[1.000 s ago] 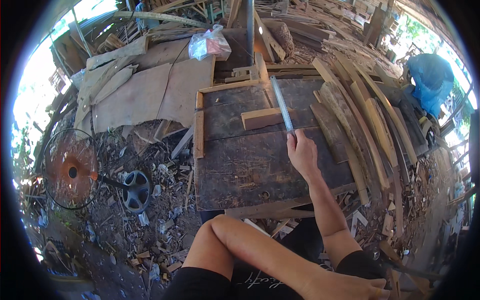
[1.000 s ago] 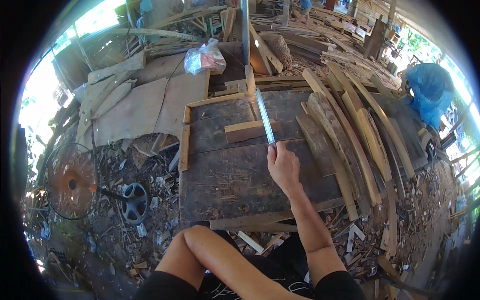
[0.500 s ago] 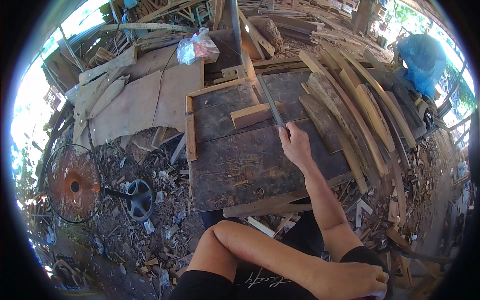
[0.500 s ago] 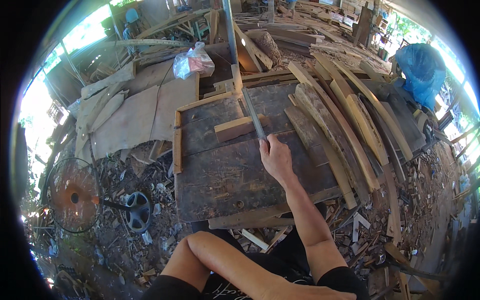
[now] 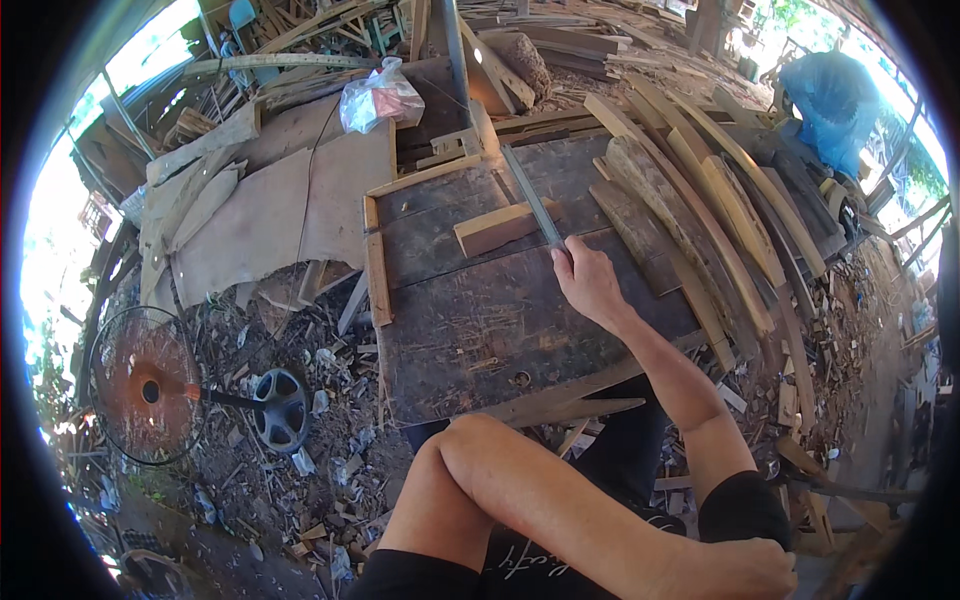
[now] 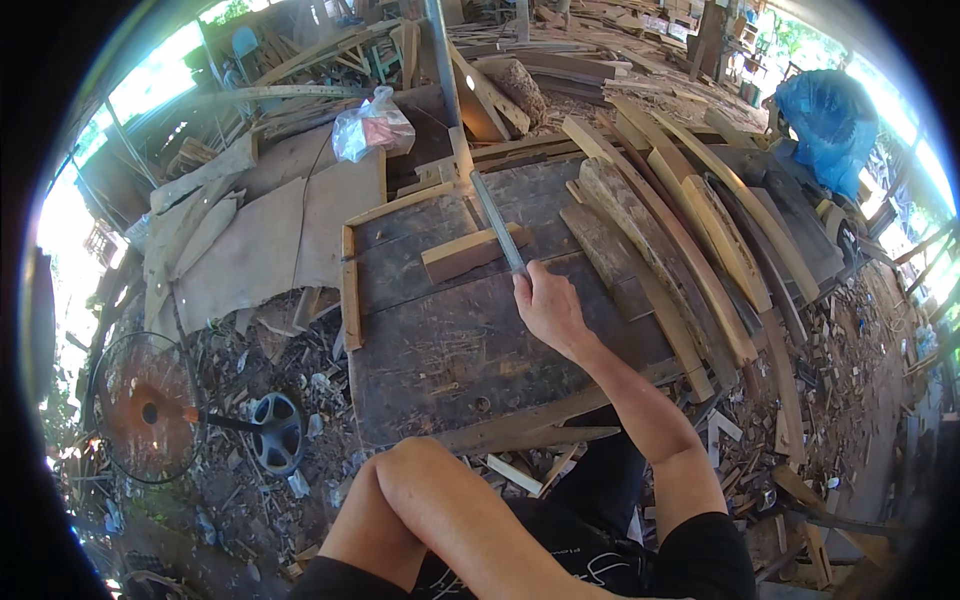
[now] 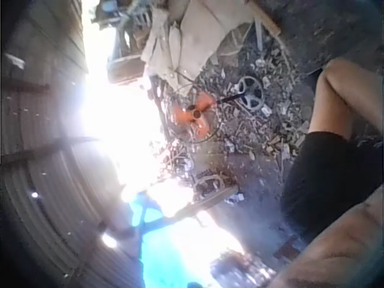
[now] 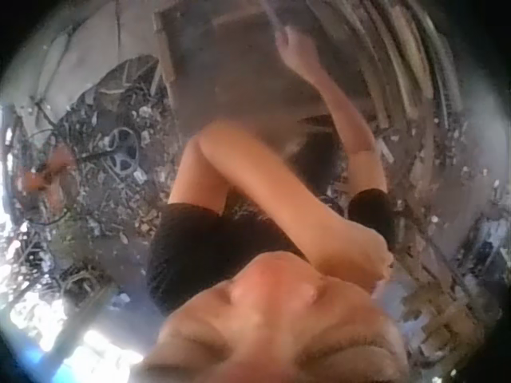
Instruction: The person cuts a piece of wood with a handheld saw on a workbench.
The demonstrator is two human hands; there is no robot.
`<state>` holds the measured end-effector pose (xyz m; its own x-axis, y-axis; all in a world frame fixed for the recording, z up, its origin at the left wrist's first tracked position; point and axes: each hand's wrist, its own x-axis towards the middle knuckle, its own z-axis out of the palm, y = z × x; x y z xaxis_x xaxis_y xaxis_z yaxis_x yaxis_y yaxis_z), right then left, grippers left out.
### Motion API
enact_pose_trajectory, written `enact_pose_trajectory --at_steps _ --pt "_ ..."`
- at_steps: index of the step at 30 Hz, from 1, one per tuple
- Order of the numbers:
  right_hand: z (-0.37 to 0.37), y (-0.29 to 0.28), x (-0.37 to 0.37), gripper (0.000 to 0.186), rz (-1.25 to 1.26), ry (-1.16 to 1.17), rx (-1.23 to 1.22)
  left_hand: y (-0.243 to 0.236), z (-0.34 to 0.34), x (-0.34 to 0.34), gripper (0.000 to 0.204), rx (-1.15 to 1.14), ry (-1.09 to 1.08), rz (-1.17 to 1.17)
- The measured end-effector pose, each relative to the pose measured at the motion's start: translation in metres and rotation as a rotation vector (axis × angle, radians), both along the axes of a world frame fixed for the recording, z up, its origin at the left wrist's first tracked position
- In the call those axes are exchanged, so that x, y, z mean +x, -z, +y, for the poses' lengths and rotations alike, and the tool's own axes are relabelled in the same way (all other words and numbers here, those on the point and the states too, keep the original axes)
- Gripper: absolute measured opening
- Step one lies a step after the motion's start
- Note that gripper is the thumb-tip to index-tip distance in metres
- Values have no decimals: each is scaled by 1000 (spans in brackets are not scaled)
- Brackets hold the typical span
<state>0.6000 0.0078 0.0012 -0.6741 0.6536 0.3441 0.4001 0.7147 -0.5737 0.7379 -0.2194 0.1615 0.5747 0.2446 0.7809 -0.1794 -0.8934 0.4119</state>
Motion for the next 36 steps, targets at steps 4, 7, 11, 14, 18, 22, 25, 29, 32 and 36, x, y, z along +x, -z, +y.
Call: enact_pose_trajectory --at_steps 4,7,11,14,18,22,25,29,32,36 --pt "0 1 2 25 47 -19 35 3 -3 -1 34 -76 38 -22" --pt "0 1 2 25 70 -32 53 2 -5 -6 34 -93 56 29" --pt "1 3 0 24 82 -50 59 5 -3 -9 40 49 36 29" --pt "0 3 0 23 64 -47 65 6 -2 -11 45 76 87 18" --pt "2 1 1 23 48 -66 75 -4 -4 -21 47 46 189 -26" --pt "0 -1 1 22 47 -55 13 12 -6 -24 47 -22 234 -140" --pt "-4 -4 1 21 53 -53 32 29 -11 -34 45 -153 250 -305" --pt "-4 -3 0 21 93 -64 3 38 -11 -58 41 69 286 -60" --pt "1 1 1 21 136 -48 48 42 -14 -57 40 -63 345 -81" --pt "3 2 7 22 164 -57 -137 32 -10 -62 35 -644 379 -75"
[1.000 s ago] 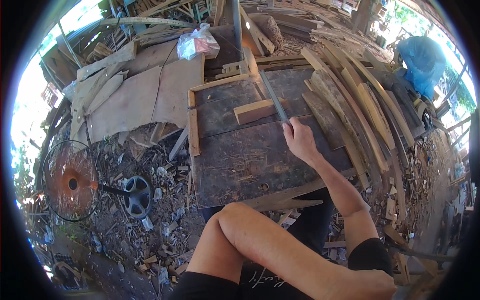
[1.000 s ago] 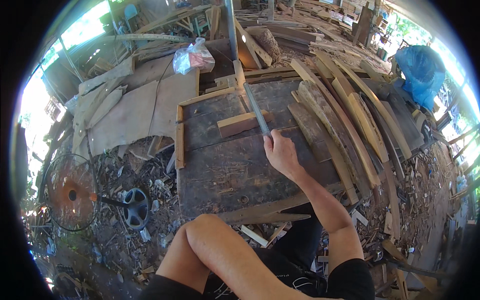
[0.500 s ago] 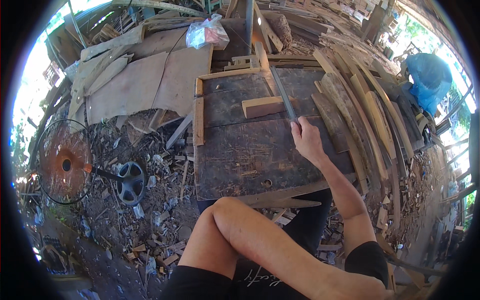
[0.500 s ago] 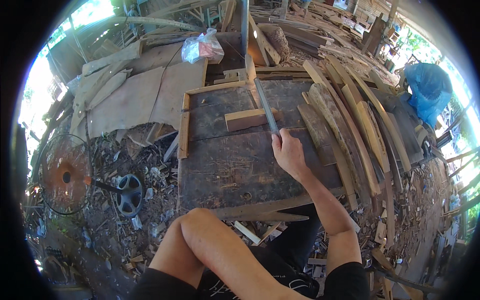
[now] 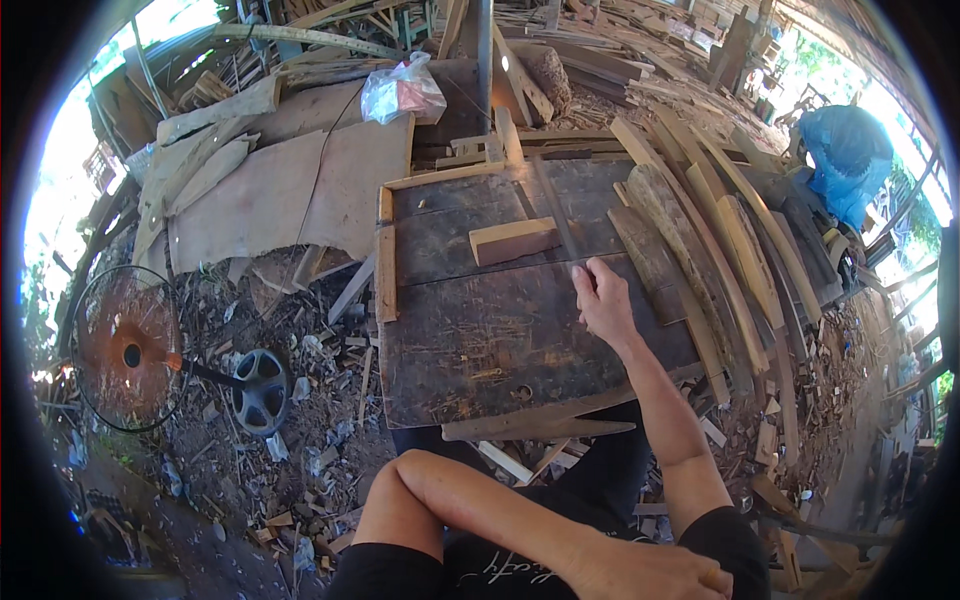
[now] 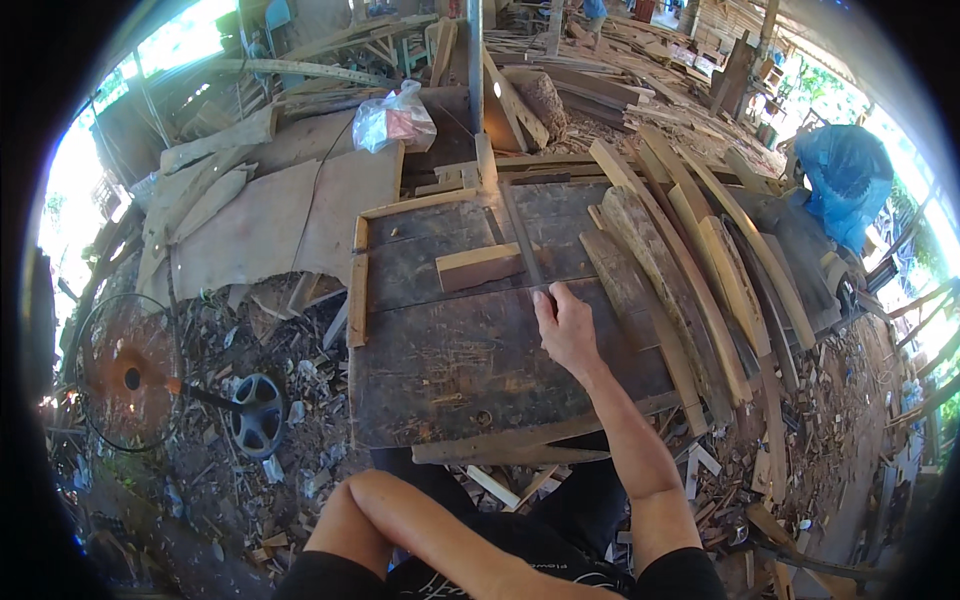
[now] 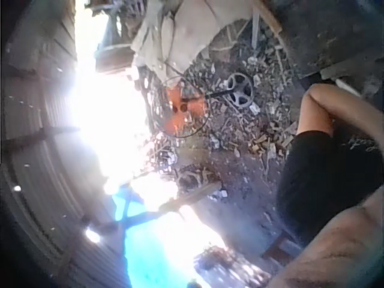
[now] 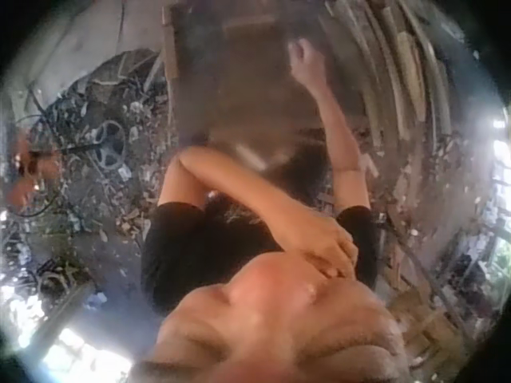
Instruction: The person cuts a piece of wood with a handheld saw on a workbench.
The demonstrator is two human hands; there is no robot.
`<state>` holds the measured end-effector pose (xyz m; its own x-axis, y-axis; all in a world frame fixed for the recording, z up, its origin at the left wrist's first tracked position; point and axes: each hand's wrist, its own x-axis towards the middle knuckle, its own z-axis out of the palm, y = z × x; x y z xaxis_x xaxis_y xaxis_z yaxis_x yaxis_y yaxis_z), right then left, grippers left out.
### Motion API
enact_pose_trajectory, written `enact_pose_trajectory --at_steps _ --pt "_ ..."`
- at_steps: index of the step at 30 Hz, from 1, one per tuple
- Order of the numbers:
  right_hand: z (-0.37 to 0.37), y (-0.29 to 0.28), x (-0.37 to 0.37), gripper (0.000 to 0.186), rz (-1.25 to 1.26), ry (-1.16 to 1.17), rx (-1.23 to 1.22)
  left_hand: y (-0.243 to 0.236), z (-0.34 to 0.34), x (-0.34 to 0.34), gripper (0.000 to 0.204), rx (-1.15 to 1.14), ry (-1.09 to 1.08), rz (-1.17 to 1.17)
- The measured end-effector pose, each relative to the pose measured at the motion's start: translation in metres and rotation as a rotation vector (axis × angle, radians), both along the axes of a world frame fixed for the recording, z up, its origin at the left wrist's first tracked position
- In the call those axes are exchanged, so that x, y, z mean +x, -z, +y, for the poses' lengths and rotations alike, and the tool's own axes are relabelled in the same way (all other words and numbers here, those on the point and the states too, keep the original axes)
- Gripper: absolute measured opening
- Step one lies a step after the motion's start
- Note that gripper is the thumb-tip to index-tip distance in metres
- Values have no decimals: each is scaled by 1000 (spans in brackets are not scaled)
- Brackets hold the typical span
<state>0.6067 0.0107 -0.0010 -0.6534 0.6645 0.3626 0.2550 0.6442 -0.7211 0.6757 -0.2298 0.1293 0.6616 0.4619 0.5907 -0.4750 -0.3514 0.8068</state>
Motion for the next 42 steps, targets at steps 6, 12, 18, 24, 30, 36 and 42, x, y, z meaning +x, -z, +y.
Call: enact_pose_trajectory --at_steps 6,12,18,24,30,36,42 --pt "-9 -7 2 27 80 45 -385 47 57 -43 20 413 -897 273" --pt "-3 5 1 20 153 92 26 90 159 -187 10 133 -2049 430" --pt "-13 6 -9 18 -30 155 200 124 204 -231 30 274 -2309 1196" --pt "-18 2 -16 15 -97 177 231 130 214 -233 28 216 -2259 1405" --pt "-16 8 -19 16 -120 213 221 114 202 -234 36 -8 -2069 1366" --pt "-22 -2 -18 15 -129 200 184 109 205 -241 41 -262 -1976 1490" --pt "-23 0 -16 14 -85 220 191 108 207 -239 39 88 -2155 1466"
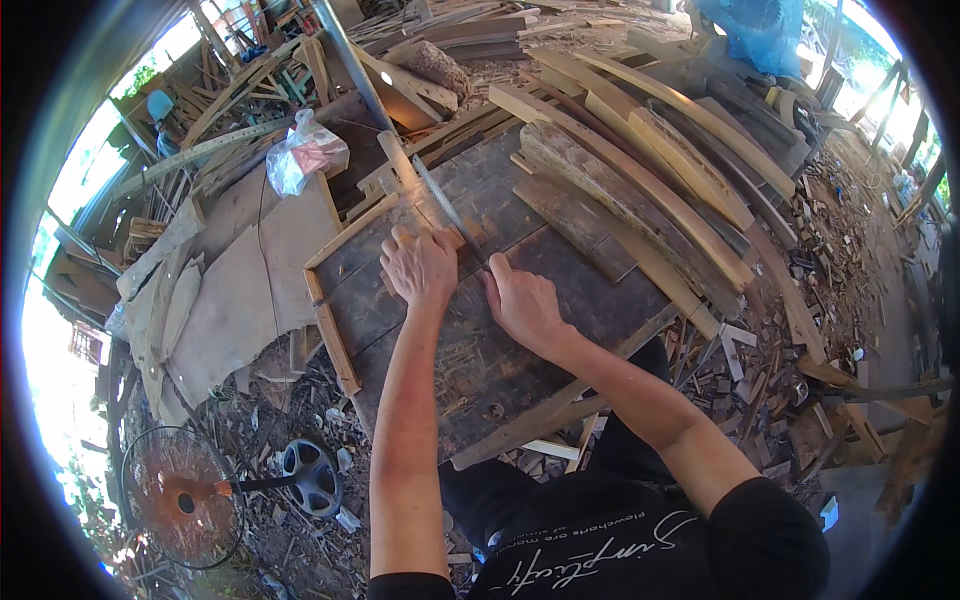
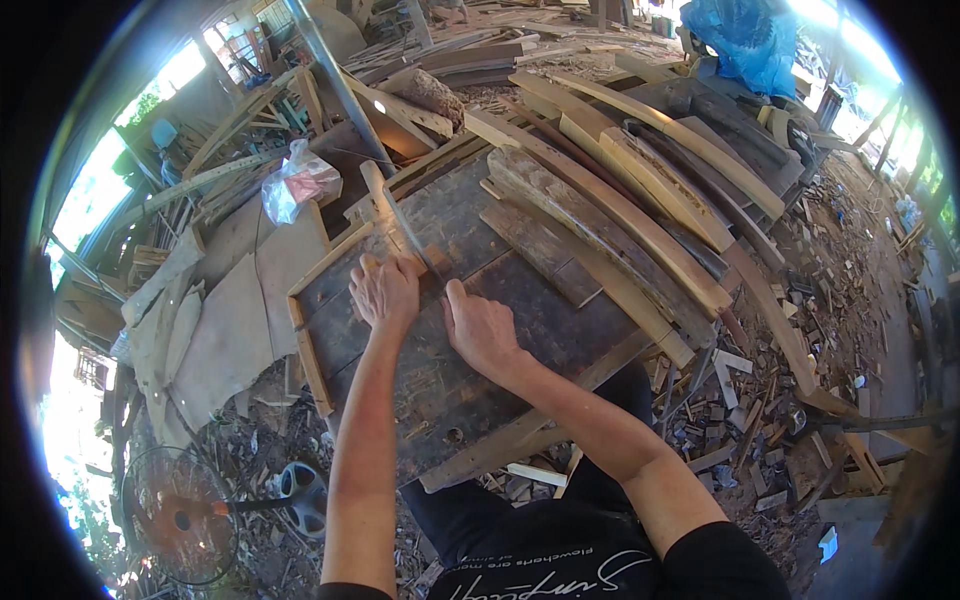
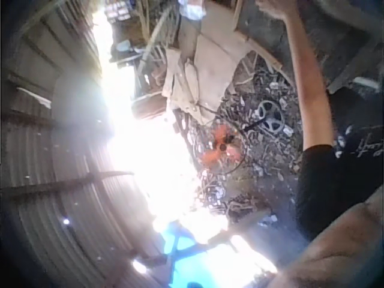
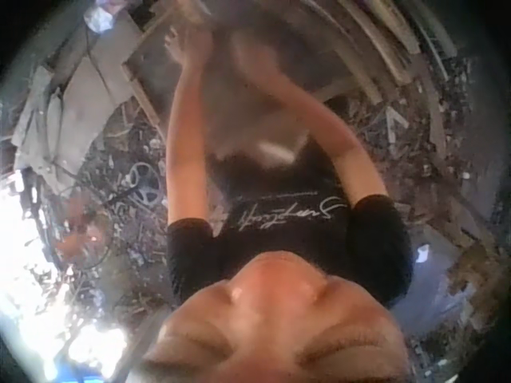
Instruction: The person cuts a piece of wood with a handheld saw on a workbench.
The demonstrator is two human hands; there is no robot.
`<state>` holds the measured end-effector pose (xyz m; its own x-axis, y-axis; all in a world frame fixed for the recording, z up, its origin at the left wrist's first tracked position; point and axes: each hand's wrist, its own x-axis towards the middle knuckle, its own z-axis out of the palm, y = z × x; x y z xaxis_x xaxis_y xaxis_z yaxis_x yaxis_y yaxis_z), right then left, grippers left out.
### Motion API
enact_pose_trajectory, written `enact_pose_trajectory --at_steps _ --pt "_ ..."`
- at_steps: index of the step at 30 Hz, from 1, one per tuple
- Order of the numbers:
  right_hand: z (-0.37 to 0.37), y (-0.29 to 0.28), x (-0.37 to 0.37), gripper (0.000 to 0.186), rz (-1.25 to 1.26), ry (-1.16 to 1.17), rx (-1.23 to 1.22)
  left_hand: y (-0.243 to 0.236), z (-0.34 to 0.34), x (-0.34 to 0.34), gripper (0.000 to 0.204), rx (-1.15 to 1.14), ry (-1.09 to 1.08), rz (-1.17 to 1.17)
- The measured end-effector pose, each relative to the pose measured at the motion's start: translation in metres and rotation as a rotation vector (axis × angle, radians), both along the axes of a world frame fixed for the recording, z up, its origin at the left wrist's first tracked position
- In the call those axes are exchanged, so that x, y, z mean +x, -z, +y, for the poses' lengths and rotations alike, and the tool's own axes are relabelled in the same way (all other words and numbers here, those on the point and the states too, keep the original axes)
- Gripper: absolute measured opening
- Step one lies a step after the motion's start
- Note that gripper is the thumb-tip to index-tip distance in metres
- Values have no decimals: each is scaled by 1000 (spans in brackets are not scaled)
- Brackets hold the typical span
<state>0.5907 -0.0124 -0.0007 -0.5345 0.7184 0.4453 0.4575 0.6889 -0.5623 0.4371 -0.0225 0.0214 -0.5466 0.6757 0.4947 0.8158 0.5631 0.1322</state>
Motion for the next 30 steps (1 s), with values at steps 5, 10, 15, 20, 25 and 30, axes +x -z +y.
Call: enact_pose_trajectory --at_steps 5,10,15,20,25,30 --pt "-3 3 -5 13 -21 -13 24 10 2 -10 35 44 69 9" --pt "-5 2 -3 8 -77 3 -6 8 5 2 33 83 41 14" --pt "-15 1 2 10 -135 37 53 9 3 9 32 191 21 95" --pt "-29 0 12 8 -182 46 -28 9 2 6 33 180 22 69" --pt "-11 -8 -11 7 -146 62 13 8 2 8 33 160 44 106" --pt "-13 -2 -12 7 -86 26 -52 13 4 1 36 114 6 25"
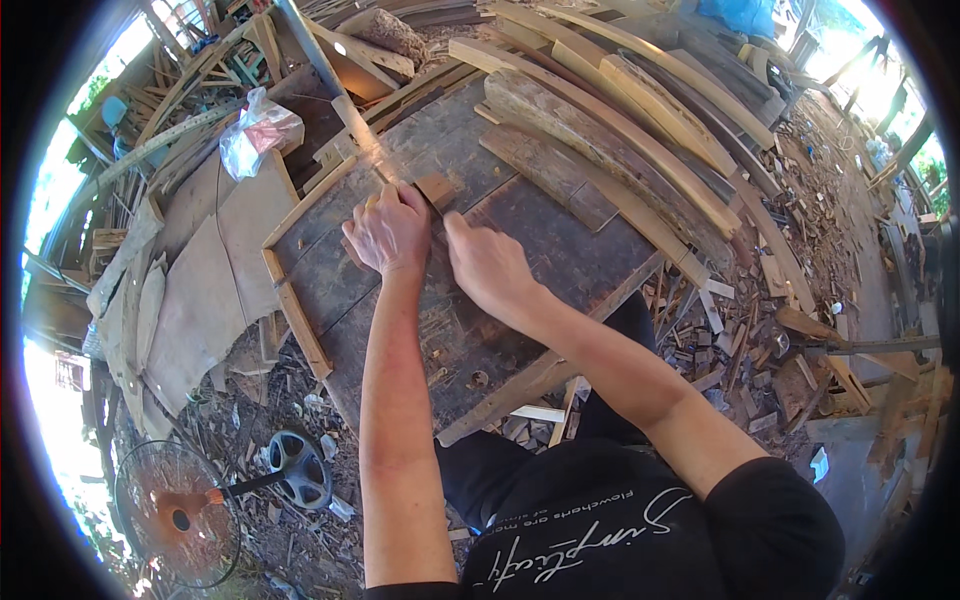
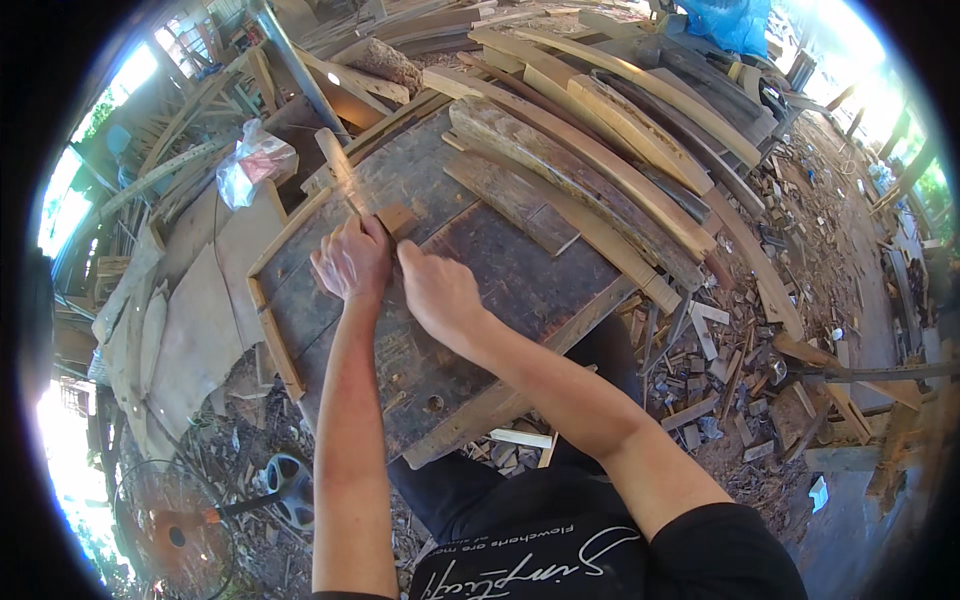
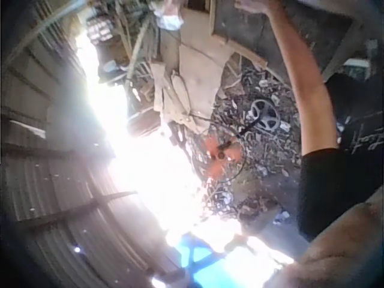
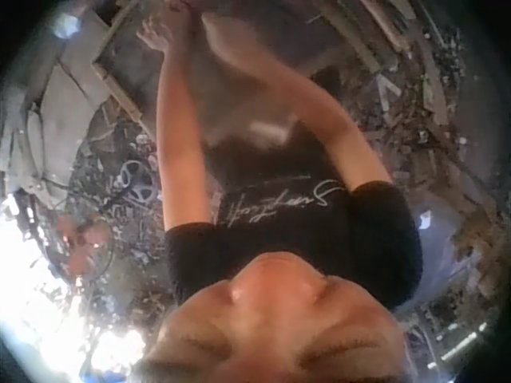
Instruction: The person cuts a piece of wood with a handheld saw on a workbench.
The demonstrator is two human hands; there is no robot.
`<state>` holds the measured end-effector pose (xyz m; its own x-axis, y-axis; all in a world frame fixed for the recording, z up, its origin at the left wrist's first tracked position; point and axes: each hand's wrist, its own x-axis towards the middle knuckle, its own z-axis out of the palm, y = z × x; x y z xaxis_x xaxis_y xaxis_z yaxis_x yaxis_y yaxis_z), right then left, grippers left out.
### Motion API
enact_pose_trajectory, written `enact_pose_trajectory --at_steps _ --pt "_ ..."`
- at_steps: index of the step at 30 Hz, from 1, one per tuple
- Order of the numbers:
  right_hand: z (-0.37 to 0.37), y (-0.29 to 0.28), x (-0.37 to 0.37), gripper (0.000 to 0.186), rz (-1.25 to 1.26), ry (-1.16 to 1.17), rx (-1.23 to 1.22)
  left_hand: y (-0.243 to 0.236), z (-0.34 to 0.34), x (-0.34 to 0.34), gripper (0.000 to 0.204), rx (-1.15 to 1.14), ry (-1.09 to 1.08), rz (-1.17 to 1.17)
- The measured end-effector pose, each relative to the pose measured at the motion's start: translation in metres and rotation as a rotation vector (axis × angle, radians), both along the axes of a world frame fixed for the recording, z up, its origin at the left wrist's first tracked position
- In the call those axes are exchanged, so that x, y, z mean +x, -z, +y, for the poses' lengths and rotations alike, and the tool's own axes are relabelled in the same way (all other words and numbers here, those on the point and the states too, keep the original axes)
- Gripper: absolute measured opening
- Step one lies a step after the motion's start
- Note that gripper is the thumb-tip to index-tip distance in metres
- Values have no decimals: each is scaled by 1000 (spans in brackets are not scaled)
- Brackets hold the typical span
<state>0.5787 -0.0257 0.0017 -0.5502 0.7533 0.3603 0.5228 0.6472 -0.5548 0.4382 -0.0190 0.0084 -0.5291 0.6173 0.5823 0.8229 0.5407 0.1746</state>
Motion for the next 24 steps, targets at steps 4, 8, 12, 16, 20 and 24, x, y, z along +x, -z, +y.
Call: enact_pose_trajectory --at_steps 4,8,12,16,20,24 --pt "-27 1 34 6 -38 -5 -73 -6 0 2 37 -46 -20 -39" --pt "0 -5 5 5 10 18 -6 -6 2 6 35 -4 7 -12" --pt "-1 -2 3 6 16 4 14 -6 3 1 35 -32 -12 -53" --pt "-35 7 45 8 6 -4 -39 -7 4 -1 35 -62 -74 -94" --pt "-7 -6 16 8 22 20 6 -10 1 5 35 -47 -14 -30" --pt "11 -3 -8 8 44 14 59 -5 5 3 35 -32 -6 -40"
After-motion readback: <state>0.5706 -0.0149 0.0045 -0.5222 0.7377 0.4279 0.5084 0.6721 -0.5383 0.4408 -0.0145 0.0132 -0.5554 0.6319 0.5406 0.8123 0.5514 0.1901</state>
